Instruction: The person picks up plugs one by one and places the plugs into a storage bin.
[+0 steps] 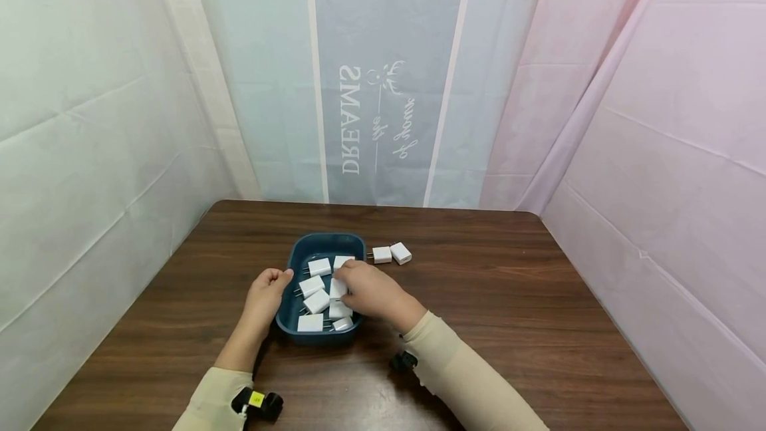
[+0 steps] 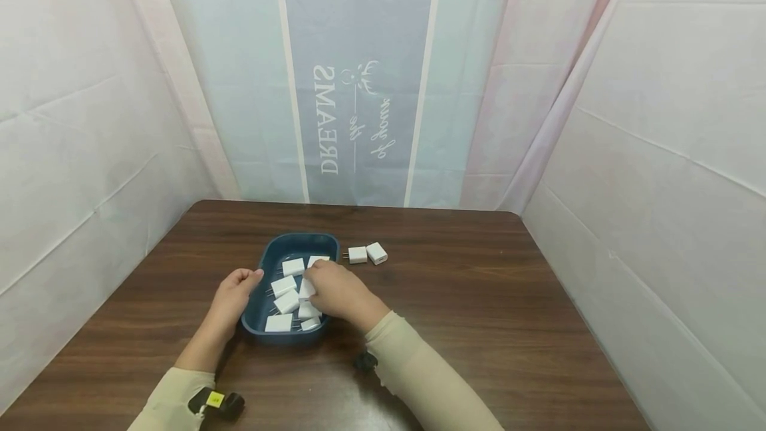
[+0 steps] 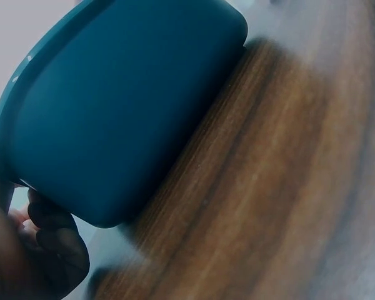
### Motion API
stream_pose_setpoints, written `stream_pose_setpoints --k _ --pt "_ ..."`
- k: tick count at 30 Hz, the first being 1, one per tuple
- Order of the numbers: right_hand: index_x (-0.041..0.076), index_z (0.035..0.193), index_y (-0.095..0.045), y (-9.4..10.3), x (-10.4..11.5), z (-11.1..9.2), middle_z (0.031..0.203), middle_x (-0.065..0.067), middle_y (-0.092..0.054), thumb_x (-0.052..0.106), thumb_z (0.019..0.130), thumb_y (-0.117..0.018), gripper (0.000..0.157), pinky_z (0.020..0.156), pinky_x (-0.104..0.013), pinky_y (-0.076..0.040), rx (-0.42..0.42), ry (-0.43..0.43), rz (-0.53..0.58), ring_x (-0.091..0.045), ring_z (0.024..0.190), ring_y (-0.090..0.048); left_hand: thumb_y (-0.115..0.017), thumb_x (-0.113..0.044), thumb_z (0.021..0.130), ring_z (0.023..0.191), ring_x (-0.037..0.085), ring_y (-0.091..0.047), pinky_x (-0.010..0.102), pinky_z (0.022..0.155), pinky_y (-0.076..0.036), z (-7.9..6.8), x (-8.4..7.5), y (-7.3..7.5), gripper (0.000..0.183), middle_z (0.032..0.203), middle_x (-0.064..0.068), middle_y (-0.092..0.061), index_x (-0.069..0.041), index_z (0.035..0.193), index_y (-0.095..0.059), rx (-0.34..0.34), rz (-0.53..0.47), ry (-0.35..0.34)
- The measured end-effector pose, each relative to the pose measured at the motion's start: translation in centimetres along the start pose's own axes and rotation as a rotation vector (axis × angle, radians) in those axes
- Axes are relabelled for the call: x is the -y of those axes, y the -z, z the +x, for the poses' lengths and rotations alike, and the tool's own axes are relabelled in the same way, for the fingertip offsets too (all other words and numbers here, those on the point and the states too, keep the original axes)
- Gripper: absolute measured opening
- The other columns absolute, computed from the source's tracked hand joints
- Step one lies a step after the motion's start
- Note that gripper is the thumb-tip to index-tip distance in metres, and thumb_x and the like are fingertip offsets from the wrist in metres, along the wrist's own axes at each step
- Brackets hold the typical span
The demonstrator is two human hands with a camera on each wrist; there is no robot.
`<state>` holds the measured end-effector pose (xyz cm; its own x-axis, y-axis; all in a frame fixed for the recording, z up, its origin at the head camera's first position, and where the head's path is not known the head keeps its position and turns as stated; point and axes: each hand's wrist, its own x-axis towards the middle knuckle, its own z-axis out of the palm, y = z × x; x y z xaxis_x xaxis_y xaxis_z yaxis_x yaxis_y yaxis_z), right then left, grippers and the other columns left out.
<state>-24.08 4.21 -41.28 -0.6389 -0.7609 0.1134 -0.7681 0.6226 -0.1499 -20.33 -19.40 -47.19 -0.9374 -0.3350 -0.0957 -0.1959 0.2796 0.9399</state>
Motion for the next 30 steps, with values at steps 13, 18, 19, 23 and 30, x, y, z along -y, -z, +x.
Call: stream_pose_setpoints --k 13,18,19,23,30 --pt "0.009 0.124 -0.069 -0.38 0.22 0.08 0.121 -0.004 -0.067 0.017 0.094 -0.072 0.032 0.092 -0.028 -0.052 -0.004 -0.004 -0.021 -0.014 0.110 -0.062 -0.054 -0.038 0.106 0.099 0.028 -0.049 0.036 0.079 -0.038 -0.01 -0.10 0.06 0.037 0.102 0.012 -0.053 -0.001 0.110 -0.055 -0.001 -0.005 0.005" --pt "0.009 0.123 -0.070 -0.62 0.13 0.09 0.122 -0.004 -0.067 0.017 0.094 -0.072 0.031 0.094 -0.028 -0.052 -0.004 0.004 -0.035 -0.014 0.112 -0.062 -0.055 -0.039 0.106 0.099 0.028 -0.049 0.036 0.079 -0.038 -0.05 -0.15 0.04 0.037 0.103 0.012 -0.053 -0.002 0.110 -0.055 0.000 -0.004 0.007" --pt "0.009 0.122 -0.070 -0.67 0.10 0.11 0.121 -0.004 -0.067 0.017 0.093 -0.073 0.030 0.093 -0.028 -0.052 -0.007 0.009 -0.039 -0.014 0.112 -0.062 -0.055 -0.039 0.106 0.100 0.028 -0.049 0.036 0.079 -0.038 -0.07 -0.17 0.02 0.037 0.103 0.013 -0.053 -0.002 0.110 -0.055 0.000 -0.002 0.009" --pt "0.009 0.121 -0.071 -0.63 0.16 0.06 0.120 -0.003 -0.068 0.016 0.093 -0.072 0.028 0.093 -0.028 -0.052 -0.008 0.014 -0.043 -0.014 0.111 -0.062 -0.055 -0.038 0.106 0.099 0.028 -0.049 0.036 0.079 -0.039 -0.12 -0.21 -0.01 0.037 0.102 0.012 -0.053 -0.002 0.110 -0.055 -0.003 -0.003 0.007" --pt "0.009 0.119 -0.071 -0.43 0.28 -0.03 0.117 -0.004 -0.068 0.016 0.093 -0.073 0.028 0.090 -0.027 -0.053 -0.009 0.022 -0.052 -0.014 0.106 -0.063 -0.054 -0.040 0.106 0.100 0.028 -0.049 0.036 0.079 -0.038 -0.12 -0.13 -0.01 0.038 0.104 0.013 -0.053 -0.002 0.111 -0.055 0.001 -0.006 0.011"
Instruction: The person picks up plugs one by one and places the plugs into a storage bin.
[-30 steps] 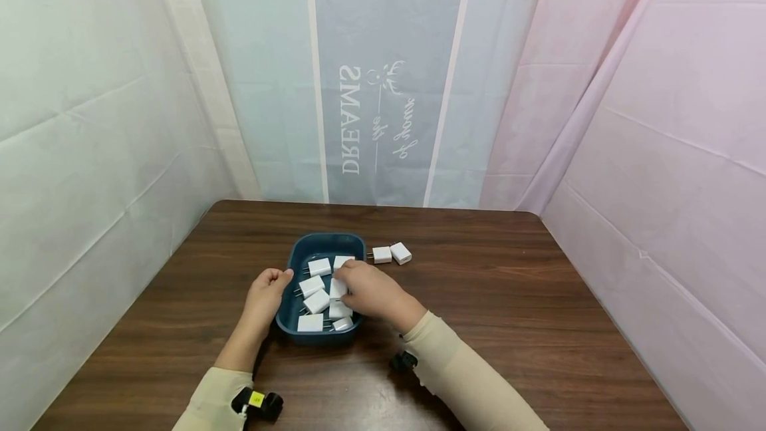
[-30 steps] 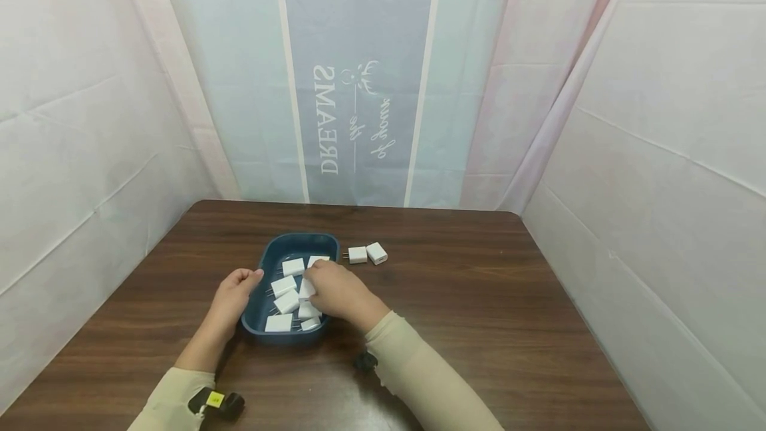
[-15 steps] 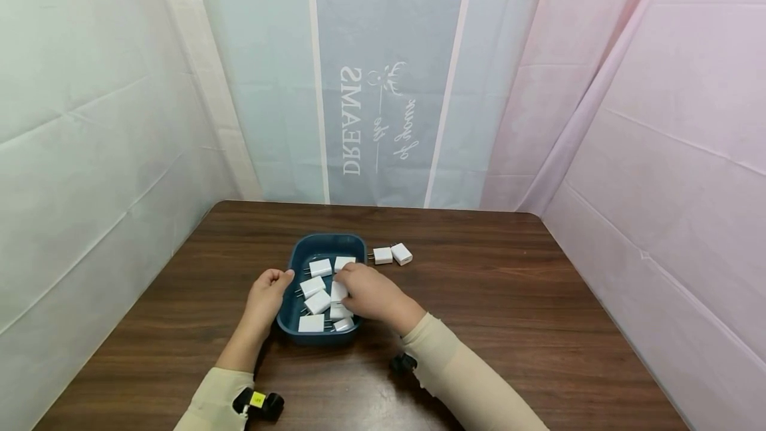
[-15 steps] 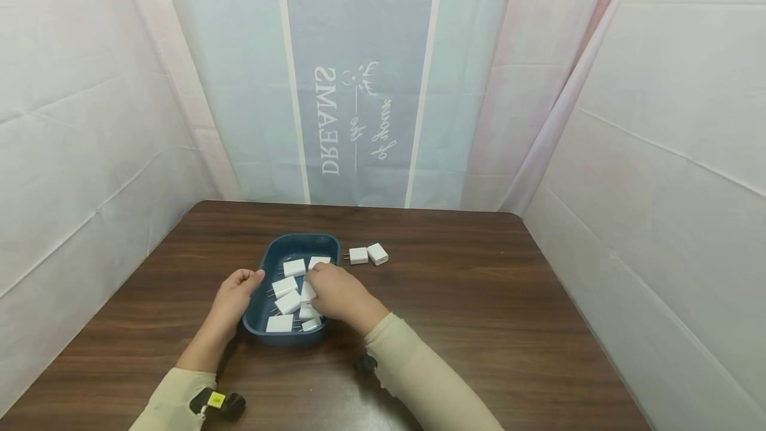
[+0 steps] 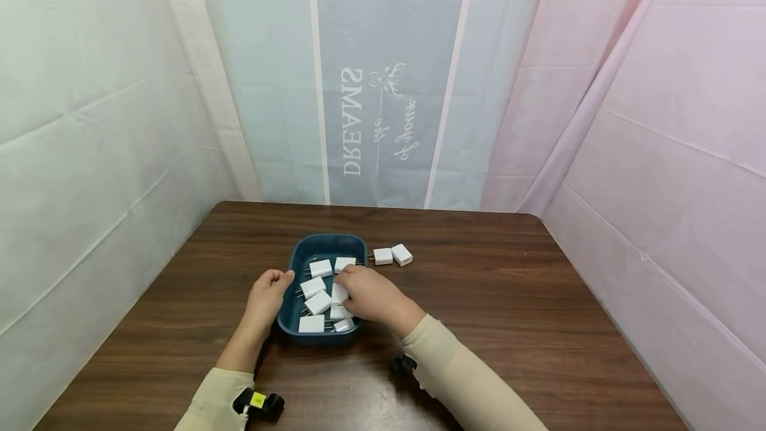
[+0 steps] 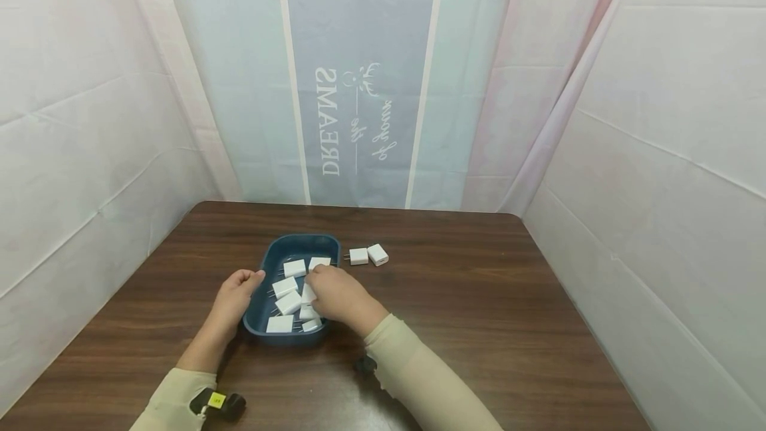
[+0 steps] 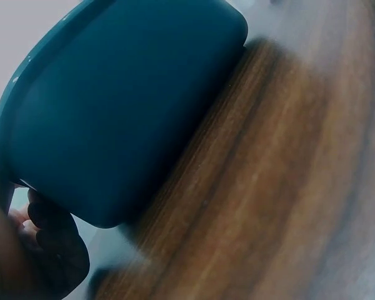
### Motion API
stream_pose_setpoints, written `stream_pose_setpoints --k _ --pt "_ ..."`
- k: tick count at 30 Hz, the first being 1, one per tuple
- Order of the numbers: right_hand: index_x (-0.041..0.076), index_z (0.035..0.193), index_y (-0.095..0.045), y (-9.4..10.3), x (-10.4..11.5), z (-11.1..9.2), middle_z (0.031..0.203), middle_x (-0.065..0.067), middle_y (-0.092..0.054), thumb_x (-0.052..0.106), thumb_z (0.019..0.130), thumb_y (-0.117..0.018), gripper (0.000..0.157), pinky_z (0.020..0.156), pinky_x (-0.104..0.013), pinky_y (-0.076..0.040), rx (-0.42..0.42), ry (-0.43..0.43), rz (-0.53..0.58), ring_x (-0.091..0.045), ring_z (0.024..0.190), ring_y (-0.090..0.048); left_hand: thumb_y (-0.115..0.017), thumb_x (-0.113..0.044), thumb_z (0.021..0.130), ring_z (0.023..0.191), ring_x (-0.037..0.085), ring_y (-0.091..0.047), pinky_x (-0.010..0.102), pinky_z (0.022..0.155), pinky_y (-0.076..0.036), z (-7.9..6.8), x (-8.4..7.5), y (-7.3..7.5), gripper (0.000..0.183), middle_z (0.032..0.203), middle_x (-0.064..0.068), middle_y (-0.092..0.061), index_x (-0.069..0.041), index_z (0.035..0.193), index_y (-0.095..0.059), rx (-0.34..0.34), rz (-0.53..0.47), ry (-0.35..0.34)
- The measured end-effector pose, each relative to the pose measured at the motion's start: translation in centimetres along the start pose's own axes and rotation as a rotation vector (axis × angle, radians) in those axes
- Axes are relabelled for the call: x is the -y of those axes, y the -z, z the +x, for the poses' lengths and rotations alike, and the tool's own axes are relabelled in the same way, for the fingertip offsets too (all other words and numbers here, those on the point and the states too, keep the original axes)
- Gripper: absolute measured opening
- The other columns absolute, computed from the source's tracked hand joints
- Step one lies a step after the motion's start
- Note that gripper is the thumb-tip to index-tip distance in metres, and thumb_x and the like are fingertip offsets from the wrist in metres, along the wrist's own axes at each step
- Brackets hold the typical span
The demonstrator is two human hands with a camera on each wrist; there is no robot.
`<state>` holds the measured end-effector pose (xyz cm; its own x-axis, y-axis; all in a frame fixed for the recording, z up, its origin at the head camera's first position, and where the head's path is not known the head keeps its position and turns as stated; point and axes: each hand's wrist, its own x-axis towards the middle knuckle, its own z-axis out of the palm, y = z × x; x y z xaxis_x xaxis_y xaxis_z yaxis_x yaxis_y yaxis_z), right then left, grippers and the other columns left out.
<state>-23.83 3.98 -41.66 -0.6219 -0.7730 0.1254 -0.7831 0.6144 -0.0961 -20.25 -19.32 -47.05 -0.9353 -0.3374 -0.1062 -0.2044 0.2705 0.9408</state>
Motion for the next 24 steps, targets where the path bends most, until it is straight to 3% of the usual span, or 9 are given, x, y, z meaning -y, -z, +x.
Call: stream_pose_setpoints --k 24 --pt "0.008 0.127 -0.068 -0.08 -0.08 0.01 0.122 -0.004 -0.066 0.018 0.092 -0.075 0.037 0.089 -0.025 -0.053 0.014 -0.032 0.013 -0.012 0.107 -0.061 -0.054 -0.041 0.106 0.100 0.029 -0.048 0.036 0.078 -0.038 -0.08 -0.17 0.00 0.041 0.103 0.014 -0.053 -0.001 0.111 -0.054 0.006 0.010 -0.006"
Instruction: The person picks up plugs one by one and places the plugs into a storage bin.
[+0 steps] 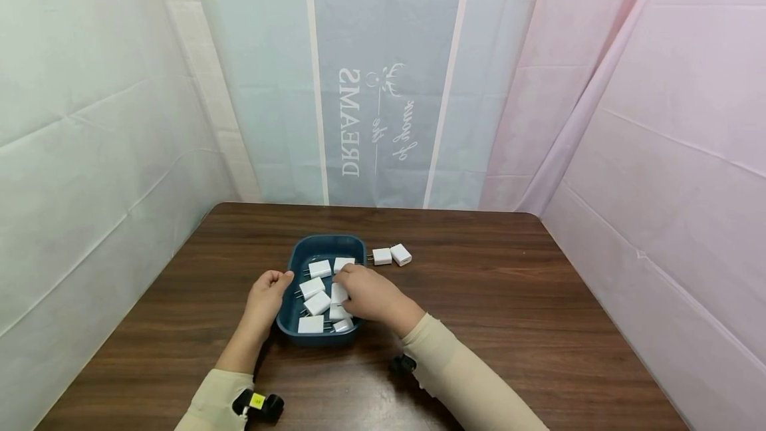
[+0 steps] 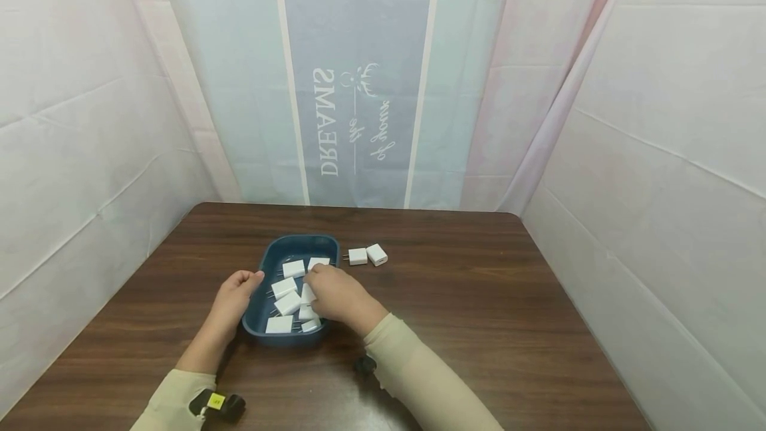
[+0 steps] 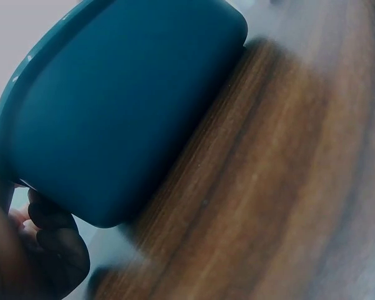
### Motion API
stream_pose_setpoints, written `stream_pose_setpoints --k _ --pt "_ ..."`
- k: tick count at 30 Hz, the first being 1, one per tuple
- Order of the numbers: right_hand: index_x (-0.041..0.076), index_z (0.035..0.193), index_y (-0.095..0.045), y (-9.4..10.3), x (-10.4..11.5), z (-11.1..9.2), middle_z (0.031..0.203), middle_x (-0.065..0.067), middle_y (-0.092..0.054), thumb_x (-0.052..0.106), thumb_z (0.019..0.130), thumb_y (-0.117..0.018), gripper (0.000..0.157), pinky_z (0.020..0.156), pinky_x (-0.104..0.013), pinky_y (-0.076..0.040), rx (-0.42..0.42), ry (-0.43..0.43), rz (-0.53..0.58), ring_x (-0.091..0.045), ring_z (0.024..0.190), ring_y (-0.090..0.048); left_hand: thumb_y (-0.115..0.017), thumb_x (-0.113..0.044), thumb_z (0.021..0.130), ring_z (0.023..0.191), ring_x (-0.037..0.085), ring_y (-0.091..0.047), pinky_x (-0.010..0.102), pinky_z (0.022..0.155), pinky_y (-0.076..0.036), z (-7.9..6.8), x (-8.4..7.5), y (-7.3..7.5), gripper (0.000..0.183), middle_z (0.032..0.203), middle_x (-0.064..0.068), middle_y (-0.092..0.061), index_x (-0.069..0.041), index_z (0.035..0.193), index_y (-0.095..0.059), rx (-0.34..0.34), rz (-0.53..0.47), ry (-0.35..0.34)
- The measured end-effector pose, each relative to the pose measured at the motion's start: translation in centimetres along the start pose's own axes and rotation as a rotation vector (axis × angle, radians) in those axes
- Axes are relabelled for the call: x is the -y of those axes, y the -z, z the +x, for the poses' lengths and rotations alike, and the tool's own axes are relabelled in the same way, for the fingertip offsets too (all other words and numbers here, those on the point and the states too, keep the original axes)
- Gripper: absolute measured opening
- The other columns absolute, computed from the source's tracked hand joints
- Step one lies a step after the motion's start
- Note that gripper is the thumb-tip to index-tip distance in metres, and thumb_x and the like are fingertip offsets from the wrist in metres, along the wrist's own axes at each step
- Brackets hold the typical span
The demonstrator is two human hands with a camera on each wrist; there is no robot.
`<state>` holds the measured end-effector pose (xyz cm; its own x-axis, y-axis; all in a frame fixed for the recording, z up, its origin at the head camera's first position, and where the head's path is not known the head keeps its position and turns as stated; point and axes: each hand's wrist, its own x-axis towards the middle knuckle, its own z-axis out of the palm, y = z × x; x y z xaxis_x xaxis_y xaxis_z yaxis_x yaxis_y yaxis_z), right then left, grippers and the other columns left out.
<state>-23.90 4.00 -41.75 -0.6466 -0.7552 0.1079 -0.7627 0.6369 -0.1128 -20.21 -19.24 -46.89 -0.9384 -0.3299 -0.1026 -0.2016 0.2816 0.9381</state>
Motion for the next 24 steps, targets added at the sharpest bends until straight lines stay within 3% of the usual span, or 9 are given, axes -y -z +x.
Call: stream_pose_setpoints --k 24 --pt "0.008 0.135 -0.064 2.3 0.3 -0.9 0.131 -0.005 -0.064 0.021 0.094 -0.073 0.044 0.097 -0.030 -0.053 -0.030 0.004 0.010 -0.017 0.119 -0.062 -0.057 -0.035 0.105 0.091 0.023 -0.047 0.035 0.076 -0.037 0.1 0.2 -0.2 0.035 0.090 0.006 -0.048 0.000 0.105 -0.055 -0.024 -0.017 -0.044"
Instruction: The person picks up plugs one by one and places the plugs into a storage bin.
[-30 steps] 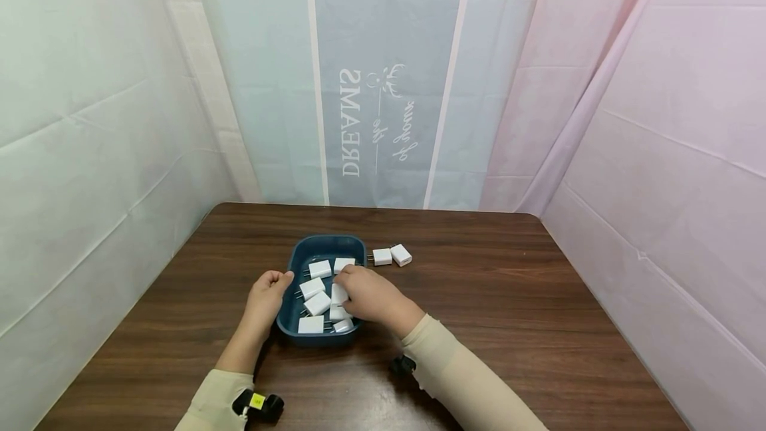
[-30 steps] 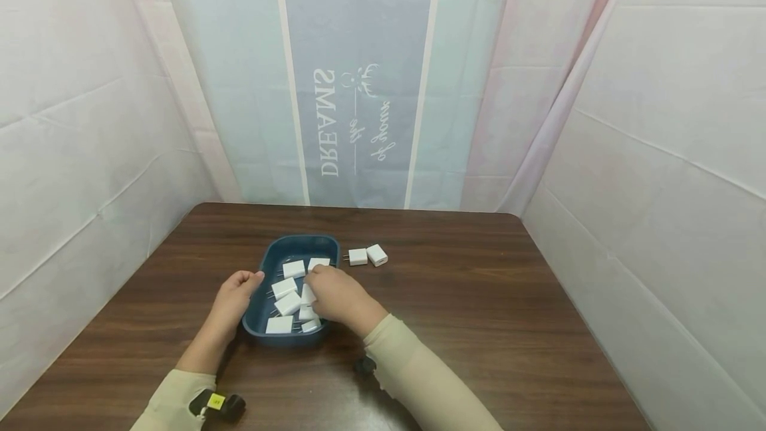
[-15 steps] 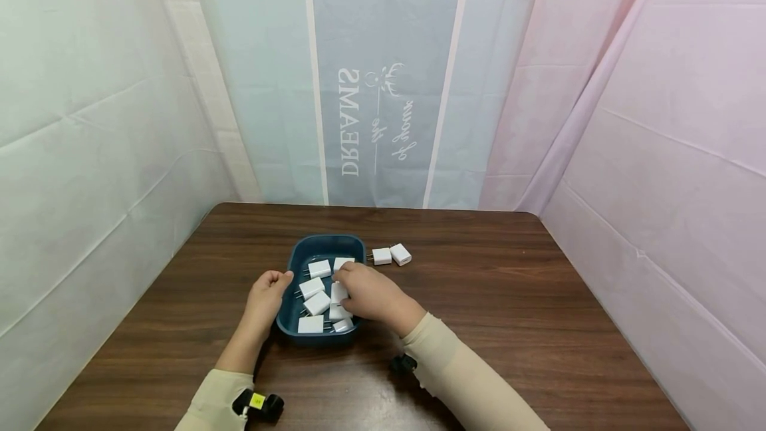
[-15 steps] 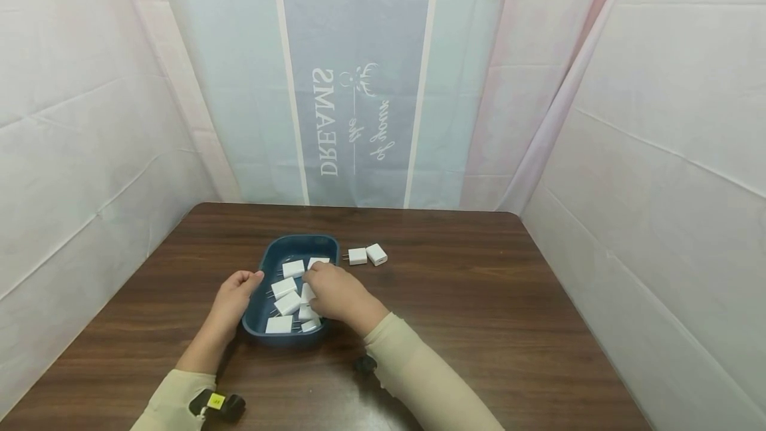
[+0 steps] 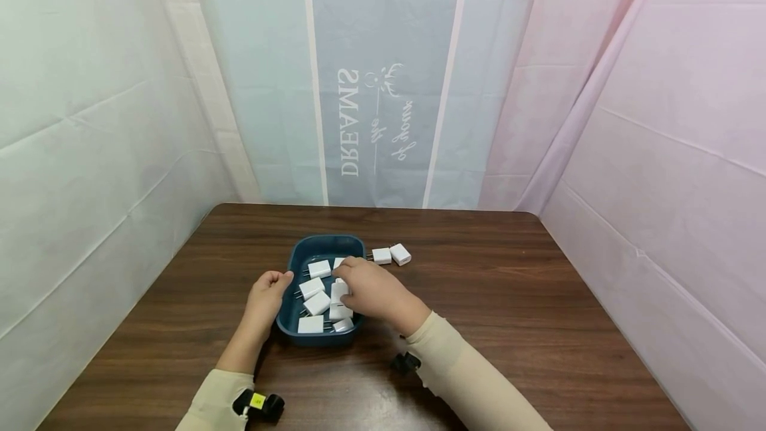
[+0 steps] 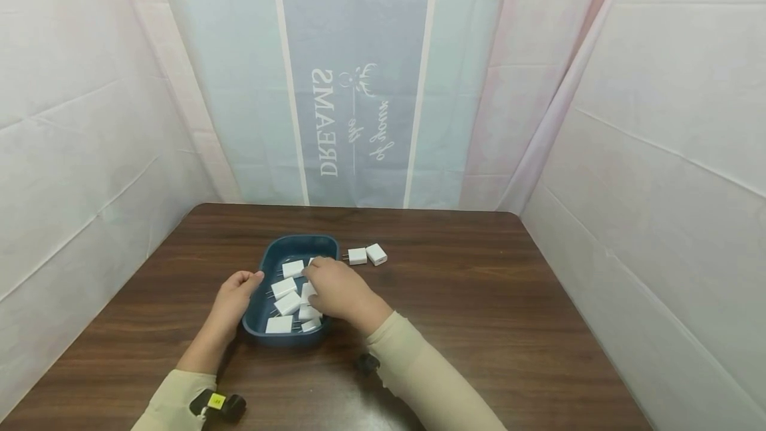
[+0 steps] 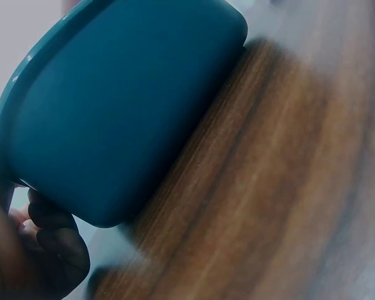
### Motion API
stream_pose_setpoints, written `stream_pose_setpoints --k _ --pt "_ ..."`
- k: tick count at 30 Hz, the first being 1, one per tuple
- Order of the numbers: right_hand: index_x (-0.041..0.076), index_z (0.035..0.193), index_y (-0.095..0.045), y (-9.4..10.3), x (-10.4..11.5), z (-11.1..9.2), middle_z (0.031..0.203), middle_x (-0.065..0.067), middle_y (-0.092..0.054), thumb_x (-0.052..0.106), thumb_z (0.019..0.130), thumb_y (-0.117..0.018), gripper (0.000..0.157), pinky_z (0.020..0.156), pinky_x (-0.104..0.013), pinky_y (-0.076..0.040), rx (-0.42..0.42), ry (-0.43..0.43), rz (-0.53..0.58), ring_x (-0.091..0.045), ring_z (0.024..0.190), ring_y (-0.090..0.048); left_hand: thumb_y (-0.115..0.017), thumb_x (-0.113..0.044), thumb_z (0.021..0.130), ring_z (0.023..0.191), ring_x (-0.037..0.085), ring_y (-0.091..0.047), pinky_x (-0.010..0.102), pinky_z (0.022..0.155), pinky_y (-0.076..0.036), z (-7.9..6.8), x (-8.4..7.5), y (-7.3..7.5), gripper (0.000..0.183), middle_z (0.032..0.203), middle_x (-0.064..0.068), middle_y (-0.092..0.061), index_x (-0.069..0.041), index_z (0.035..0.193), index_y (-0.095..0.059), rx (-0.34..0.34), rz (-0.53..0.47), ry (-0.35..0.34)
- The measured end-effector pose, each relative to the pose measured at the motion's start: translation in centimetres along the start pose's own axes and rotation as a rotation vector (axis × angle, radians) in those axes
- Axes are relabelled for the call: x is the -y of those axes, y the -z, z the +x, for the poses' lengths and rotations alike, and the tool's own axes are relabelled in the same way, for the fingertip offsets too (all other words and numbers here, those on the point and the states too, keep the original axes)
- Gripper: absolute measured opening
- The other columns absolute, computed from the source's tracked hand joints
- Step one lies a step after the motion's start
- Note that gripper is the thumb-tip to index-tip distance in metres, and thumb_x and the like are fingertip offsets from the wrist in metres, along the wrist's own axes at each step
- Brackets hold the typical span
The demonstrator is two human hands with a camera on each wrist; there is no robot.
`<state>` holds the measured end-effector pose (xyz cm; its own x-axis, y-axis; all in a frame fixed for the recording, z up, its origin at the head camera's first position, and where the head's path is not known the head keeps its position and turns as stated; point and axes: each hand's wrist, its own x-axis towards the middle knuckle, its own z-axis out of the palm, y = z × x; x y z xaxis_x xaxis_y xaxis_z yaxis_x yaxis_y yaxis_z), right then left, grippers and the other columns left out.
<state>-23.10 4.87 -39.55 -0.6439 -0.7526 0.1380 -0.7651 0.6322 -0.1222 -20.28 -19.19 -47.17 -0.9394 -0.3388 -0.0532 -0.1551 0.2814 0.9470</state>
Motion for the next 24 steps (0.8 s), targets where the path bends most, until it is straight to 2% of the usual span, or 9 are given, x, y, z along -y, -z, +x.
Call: stream_pose_setpoints --k 7,24 --pt "0.009 0.138 -0.063 1.3 0.0 -0.4 0.135 -0.006 -0.062 0.023 0.095 -0.073 0.046 0.099 -0.031 -0.052 -0.015 -0.016 0.020 -0.018 0.122 -0.061 -0.057 -0.037 0.105 0.094 0.025 -0.048 0.035 0.077 -0.039 0.1 0.1 0.1 0.038 0.095 0.009 -0.052 0.000 0.107 -0.056 0.004 0.013 -0.006" --pt "0.008 0.135 -0.064 2.5 -1.5 -2.4 0.132 -0.008 -0.063 0.023 0.094 -0.074 0.045 0.094 -0.034 -0.054 -0.057 -0.014 -0.005 -0.019 0.114 -0.065 -0.057 -0.036 0.105 0.092 0.025 -0.047 0.035 0.076 -0.037 0.2 0.4 -0.1 0.036 0.092 0.008 -0.049 0.000 0.105 -0.055 -0.004 0.005 0.003"
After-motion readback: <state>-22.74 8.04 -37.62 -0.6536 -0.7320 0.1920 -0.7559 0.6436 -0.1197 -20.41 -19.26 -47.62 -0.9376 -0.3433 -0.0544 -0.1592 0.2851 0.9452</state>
